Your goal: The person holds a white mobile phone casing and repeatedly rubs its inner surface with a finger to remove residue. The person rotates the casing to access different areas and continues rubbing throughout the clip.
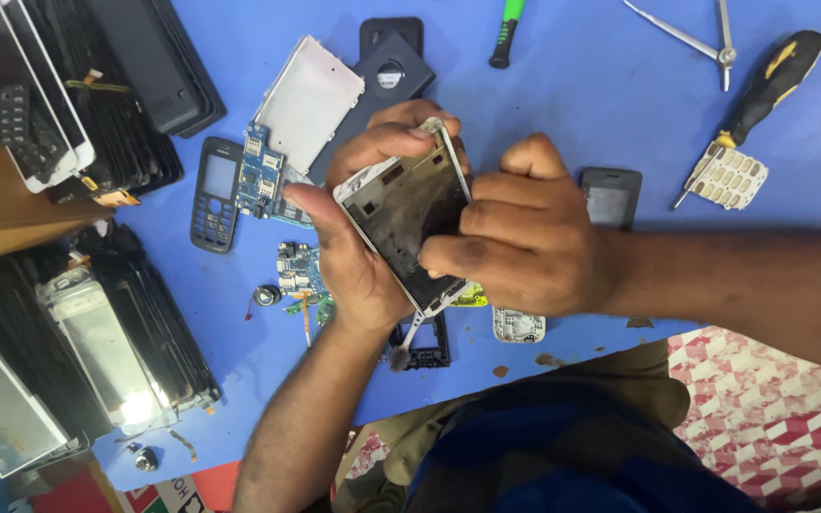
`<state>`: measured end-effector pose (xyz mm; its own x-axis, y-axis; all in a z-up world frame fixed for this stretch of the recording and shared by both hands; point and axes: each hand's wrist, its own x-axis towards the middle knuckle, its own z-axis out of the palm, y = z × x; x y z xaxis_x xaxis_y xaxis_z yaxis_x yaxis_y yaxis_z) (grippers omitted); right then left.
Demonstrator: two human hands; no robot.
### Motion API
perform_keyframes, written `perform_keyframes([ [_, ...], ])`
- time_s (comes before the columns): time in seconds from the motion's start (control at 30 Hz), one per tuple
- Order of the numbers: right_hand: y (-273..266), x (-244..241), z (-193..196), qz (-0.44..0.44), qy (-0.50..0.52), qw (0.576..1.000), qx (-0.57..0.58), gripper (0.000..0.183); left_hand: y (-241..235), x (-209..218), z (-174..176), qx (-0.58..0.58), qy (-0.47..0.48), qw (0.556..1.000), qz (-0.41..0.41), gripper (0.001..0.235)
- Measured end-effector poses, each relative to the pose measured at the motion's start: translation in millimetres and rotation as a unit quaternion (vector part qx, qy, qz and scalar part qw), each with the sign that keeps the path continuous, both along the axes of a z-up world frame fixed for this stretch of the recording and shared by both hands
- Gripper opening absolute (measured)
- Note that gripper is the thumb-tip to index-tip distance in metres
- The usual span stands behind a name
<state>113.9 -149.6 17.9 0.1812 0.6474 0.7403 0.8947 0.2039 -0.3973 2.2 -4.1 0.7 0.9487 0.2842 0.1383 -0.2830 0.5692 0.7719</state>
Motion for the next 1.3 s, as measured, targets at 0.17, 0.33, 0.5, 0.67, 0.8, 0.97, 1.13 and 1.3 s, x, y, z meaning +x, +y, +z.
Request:
perform_keyframes([
  [0.17, -4, 4, -1, -0.013, 0.009, 1.000, -0.009, 0.024, -2, -1, 2, 0.010, 0.007, 1.000, 0.005, 0.076],
  [0.33, -4, 7, -6, -0.016, 0.037, 0.999, -0.004, 0.023, -1, 0, 3, 0.014, 0.008, 1.000, 0.003, 0.074],
  [0.5, -1, 6, -6, -0.012, 0.028, 0.999, -0.007, 0.024, 0, 1, 3, -0.004, 0.009, 1.000, 0.001, 0.076],
  [0.67, -4, 8, -6, -0.036, 0.035, 0.999, 0.007, 0.024, -3, 0, 2, 0.004, 0.016, 1.000, 0.012, 0.076],
  [0.8, -4, 7, -8, -0.035, 0.037, 0.999, -0.011, 0.027, -4, 1, 3, -0.002, 0.022, 1.000, 0.018, 0.076],
  [0.97, -1, 5, -6, -0.042, 0.065, 0.997, -0.007, 0.026, -3, 1, 6, 0.002, 0.020, 0.999, 0.025, 0.076],
  [1.13, 2, 6, 2, -0.020, 0.051, 0.998, -0.011, 0.024, -2, 2, 6, -0.005, 0.022, 1.000, 0.021, 0.077],
  [1.3, 3, 4, 4, -0.033, 0.054, 0.998, -0.014, 0.024, -5, 1, 7, -0.021, 0.028, 0.999, 0.030, 0.076],
])
